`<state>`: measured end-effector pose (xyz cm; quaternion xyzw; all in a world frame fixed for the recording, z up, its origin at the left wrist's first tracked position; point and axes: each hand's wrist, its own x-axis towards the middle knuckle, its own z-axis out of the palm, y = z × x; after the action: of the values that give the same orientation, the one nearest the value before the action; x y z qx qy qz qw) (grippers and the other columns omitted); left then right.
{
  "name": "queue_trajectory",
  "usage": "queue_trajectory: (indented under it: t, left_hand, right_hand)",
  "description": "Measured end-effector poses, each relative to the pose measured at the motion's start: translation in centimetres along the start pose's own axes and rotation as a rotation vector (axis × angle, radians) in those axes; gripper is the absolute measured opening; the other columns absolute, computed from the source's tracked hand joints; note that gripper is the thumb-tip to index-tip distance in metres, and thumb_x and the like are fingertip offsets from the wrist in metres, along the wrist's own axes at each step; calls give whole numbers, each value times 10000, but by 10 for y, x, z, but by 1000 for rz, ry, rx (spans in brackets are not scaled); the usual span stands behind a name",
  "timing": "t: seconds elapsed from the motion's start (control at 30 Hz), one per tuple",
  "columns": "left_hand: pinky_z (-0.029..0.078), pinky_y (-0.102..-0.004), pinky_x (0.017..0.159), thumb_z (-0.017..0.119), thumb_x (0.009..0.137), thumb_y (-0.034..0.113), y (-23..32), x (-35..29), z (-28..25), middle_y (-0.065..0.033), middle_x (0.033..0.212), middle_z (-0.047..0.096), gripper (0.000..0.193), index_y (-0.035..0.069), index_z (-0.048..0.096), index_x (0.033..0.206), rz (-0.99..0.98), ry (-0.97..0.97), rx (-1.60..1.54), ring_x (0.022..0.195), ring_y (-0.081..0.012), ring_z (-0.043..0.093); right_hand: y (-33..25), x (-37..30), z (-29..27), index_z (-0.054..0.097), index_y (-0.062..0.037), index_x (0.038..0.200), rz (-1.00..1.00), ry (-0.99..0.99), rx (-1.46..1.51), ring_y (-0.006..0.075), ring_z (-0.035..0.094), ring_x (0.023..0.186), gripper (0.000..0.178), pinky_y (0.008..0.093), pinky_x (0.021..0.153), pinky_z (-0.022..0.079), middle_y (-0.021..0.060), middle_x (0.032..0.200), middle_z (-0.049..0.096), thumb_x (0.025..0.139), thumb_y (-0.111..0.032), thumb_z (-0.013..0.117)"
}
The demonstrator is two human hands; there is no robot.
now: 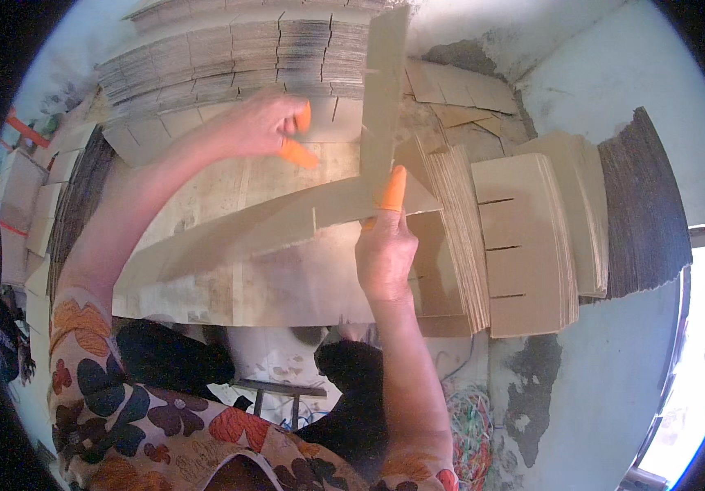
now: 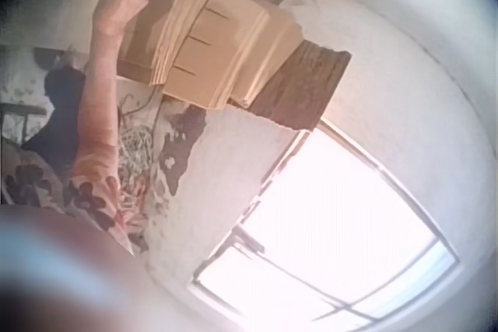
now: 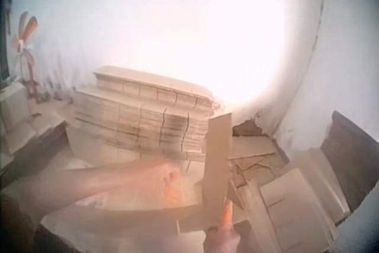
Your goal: The person repeatedly picks up flat cardboard sheets, folds them along pre-scored lines into box-like dividers, and stacks them on a nearby pile. The process is continuous and repetitive, with no tools used.
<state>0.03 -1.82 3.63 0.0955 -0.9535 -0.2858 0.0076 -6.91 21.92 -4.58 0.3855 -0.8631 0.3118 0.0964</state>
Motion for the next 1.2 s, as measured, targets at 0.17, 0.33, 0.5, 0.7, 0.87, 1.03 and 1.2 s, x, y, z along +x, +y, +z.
queue_trajectory:
  t: [0.17,0.33,0.5,0.7,0.87,1.03,1.2]
  left_hand:
    - [460,-390,782,806,678,290,-76,60,39,-139,937,587,531,8,520,1025,-29,332,460,977,-300,527]
    - [458,-388,833,747,709,197,-104,84,69,-128,978,601,411,26,542,1021,-25,510,580,1032,-300,527]
    - [464,-383,812,668,730,90,-113,79,72,-82,921,630,206,35,578,907,160,577,539,958,-270,559]
    - [472,-374,785,637,741,76,-97,60,62,-72,822,635,136,46,617,872,104,460,404,887,-263,573]
    - [481,-391,740,625,748,65,-92,60,54,-74,803,623,111,35,622,855,31,405,422,830,-267,577]
    - [499,-431,666,614,751,72,-114,66,61,-97,795,610,134,32,615,879,305,600,489,755,-291,606]
    - [506,-425,658,580,758,52,-104,61,66,-106,764,627,192,50,594,950,98,430,563,766,-294,629]
  right_hand:
    - [-8,3,1,108,-177,1499,96,-51,139,312,668,794,914,355,660,551,191,1193,595,750,131,533]
    - [-18,8,-2,130,-186,1499,60,0,156,307,670,817,914,338,673,543,190,1178,604,752,143,542]
    - [-15,8,-3,152,-185,1496,75,-21,147,303,671,827,895,326,688,542,195,1192,597,760,138,547]
    - [-16,6,-5,162,-180,1494,-15,27,165,302,672,813,889,329,676,547,195,1194,596,759,139,547]
    - [-20,6,-7,173,-174,1492,35,11,131,295,676,797,892,329,655,549,198,1223,579,748,147,547]
    - [-18,6,-8,180,-180,1491,19,-1,151,287,675,778,893,334,646,546,206,1240,566,745,144,549]
    - [-16,5,-7,170,-180,1493,25,-15,149,279,671,758,899,324,638,543,207,1200,587,743,147,542]
